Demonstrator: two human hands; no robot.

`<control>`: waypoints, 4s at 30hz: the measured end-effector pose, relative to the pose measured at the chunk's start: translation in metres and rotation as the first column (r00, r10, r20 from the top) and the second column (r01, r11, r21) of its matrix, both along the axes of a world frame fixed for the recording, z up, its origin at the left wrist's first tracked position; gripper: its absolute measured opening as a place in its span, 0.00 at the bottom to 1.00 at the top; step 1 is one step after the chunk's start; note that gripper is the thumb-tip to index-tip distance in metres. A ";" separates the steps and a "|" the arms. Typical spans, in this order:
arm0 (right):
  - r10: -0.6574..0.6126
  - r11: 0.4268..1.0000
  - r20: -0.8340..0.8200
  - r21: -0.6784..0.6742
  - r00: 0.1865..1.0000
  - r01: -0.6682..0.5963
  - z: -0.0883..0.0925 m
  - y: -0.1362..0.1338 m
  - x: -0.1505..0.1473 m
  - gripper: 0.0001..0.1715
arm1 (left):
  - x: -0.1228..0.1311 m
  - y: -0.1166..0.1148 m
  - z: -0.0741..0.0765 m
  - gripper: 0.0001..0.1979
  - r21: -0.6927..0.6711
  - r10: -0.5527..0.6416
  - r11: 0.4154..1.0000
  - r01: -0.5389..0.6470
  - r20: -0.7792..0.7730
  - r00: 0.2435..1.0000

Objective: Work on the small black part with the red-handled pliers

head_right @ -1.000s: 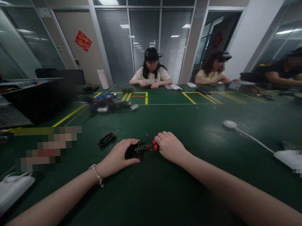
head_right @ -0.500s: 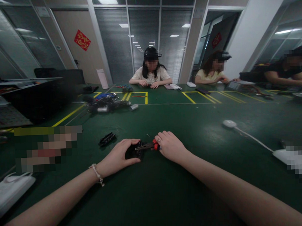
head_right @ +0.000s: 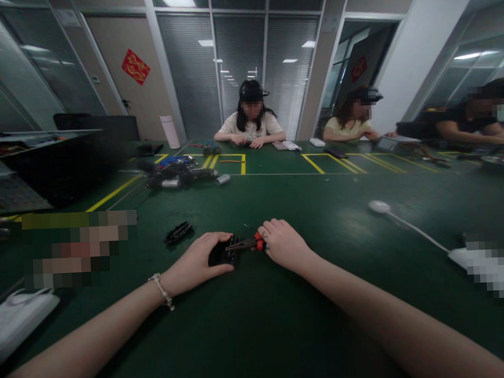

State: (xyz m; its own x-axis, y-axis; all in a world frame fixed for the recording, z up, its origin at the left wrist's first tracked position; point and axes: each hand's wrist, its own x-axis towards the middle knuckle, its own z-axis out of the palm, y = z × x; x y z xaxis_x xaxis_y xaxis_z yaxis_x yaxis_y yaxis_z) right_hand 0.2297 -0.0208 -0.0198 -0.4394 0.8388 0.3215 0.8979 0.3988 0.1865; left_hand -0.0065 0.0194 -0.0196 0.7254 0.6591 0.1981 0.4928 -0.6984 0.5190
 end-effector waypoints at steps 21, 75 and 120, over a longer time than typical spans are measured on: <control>0.014 1.000 -0.001 -0.018 1.000 -0.014 0.001 0.000 -0.001 0.15 | 0.000 0.000 -0.001 0.28 0.052 -0.015 0.999 0.015 0.004 1.000; 0.013 0.999 0.005 0.034 1.000 -0.013 0.001 -0.002 0.001 0.18 | 0.000 0.001 -0.001 0.28 -0.031 0.017 0.999 -0.016 0.046 0.999; -0.085 0.981 0.008 0.174 0.996 0.083 0.003 -0.005 -0.002 0.17 | -0.001 0.001 -0.001 0.27 0.001 0.003 1.000 -0.003 0.041 0.999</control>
State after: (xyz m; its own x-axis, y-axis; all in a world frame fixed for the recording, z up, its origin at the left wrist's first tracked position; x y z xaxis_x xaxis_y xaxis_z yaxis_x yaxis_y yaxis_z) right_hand 0.2281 -0.0254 -0.0173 -0.3754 0.8053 0.4588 0.9235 0.2825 0.2597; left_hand -0.0071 0.0208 -0.0205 0.7143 0.6614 0.2287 0.4733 -0.6973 0.5383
